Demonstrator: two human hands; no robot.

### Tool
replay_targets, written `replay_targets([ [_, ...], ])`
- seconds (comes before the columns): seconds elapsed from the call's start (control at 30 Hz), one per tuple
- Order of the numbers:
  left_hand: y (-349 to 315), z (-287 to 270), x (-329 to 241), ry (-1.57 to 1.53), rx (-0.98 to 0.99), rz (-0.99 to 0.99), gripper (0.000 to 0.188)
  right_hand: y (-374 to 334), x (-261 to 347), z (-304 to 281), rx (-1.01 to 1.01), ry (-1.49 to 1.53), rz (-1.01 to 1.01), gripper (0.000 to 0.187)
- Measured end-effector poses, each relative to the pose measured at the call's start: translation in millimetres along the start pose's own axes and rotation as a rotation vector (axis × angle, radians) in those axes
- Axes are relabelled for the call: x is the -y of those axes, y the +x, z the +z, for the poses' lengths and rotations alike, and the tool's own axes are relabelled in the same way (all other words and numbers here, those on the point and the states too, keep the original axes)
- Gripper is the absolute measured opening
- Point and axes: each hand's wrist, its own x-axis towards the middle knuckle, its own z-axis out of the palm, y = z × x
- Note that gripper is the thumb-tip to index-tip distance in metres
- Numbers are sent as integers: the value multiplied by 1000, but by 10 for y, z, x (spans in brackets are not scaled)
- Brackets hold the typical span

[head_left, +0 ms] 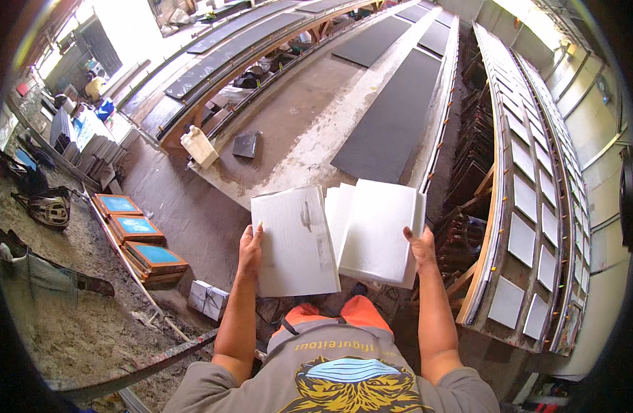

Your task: The person gathers white square tiles from a drying rack, stacks them, and secures the stack with a green plastic tie. The person then places the bundled tiles on the floor and repeats the process with another set of tiles.

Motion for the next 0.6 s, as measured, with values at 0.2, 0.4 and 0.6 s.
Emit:
replay_targets([
  [0.2, 10, 339, 97, -225, 97, -268, 41, 97, 236, 328, -84, -373, -125, 49],
  [0.4, 241, 827, 873, -476, 119, -333, 41, 21, 788, 276, -209, -832, -172, 38],
  [0.6, 272, 1000, 791, -296, 151, -279, 39, -154, 1301, -123, -399, -952, -151, 31],
])
